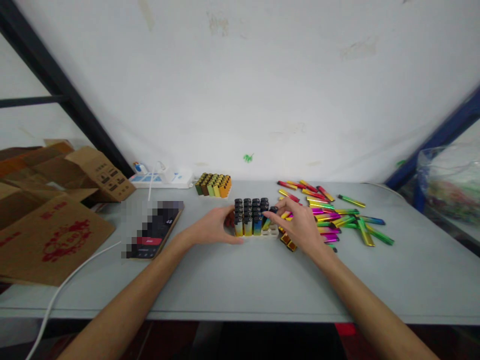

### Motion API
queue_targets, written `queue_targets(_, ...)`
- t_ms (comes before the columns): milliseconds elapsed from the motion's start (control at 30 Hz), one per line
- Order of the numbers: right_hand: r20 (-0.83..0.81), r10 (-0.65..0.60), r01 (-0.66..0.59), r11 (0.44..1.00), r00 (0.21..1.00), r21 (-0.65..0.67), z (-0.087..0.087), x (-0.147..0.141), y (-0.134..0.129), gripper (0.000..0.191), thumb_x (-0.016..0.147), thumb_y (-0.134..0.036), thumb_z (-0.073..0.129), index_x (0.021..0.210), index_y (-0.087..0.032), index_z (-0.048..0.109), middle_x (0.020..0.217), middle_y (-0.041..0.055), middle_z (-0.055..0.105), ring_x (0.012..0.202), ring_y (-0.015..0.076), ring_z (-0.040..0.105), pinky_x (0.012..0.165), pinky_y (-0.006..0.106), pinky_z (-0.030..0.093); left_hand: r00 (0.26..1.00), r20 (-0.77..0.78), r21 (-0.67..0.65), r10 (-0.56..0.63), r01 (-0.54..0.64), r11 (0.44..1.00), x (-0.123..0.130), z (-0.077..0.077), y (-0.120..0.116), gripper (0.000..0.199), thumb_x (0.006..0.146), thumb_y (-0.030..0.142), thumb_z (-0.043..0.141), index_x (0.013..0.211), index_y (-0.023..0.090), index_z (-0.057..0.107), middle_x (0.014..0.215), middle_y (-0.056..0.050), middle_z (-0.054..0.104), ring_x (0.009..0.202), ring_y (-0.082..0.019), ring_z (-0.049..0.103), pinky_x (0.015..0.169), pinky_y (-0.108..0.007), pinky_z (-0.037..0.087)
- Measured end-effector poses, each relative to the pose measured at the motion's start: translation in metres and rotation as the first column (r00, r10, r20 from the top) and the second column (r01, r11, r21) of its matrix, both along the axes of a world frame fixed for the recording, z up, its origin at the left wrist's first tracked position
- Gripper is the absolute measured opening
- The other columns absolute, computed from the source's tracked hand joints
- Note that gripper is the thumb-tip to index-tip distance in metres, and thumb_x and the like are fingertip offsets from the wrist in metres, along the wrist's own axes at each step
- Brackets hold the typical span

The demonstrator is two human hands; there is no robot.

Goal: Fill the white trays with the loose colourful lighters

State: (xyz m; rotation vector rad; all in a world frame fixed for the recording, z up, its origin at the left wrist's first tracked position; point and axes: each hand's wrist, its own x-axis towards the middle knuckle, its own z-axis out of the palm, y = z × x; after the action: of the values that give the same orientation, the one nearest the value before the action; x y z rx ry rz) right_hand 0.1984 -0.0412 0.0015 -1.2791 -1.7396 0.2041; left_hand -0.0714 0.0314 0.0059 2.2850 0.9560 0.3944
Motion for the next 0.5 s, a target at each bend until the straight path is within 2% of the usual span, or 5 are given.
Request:
queue_targets(133,0.160,0.024,-0.036,0.996,0.987,0.077,-0.0008,0.0021,0.0005,0.040,0.100,-0.060,0.068,0.085,-0.023,0.062,0.074,0.0023,0.072,0.067,0.0200,0.067,0.066,0.031,0.046,1.000,0.010,0.010,-0.011,0.011,1.000,-0.0002,-0.0008,0.0003,0.064,0.069,0.053,0.089,0.117,0.017,0.067,0.106,-0.006,0.077,0.091,-0.027,0.070,0.076,-0.035,0.056)
queue_targets(267,0.236,0.074,-0.096,0.992,0.969,0.084,-0.0011,0.0053,-0.0010,0.036,0.101,-0.057,0.069,0.090,-0.022,0.067,0.077,0.0035,0.074,0.066,0.0188,0.067,0.063,0.029,0.046,1.000,0.019,0.016,-0.022,0.021,1.000,-0.0010,-0.0007,0.0008,0.063,0.069,0.052,0.090,0.117,0.018,0.067,0.105,-0.005,0.077,0.091,-0.026,0.070,0.075,-0.033,0.056)
queue_targets(333,0.222,0.107,-0.126,0.989,0.969,0.073,-0.0012,0.0059,-0.0022,0.038,0.101,-0.058,0.067,0.092,-0.022,0.069,0.077,0.0033,0.074,0.064,0.0180,0.067,0.061,0.029,0.046,1.000,0.007,0.025,-0.016,0.016,1.000,-0.0016,-0.0008,0.0013,0.063,0.069,0.054,0.090,0.115,0.018,0.068,0.104,-0.006,0.077,0.091,-0.027,0.070,0.075,-0.034,0.055)
queue_targets(500,0.058,0.201,-0.200,0.979,0.978,-0.030,0.0007,0.0041,-0.0022,0.041,0.098,-0.063,0.068,0.095,-0.022,0.069,0.077,0.0018,0.076,0.067,0.0177,0.071,0.063,0.027,0.052,1.000,0.020,0.010,-0.009,0.009,1.000,-0.0025,-0.0012,0.0021,0.062,0.069,0.054,0.090,0.115,0.017,0.069,0.105,-0.007,0.076,0.091,-0.028,0.069,0.079,-0.037,0.056)
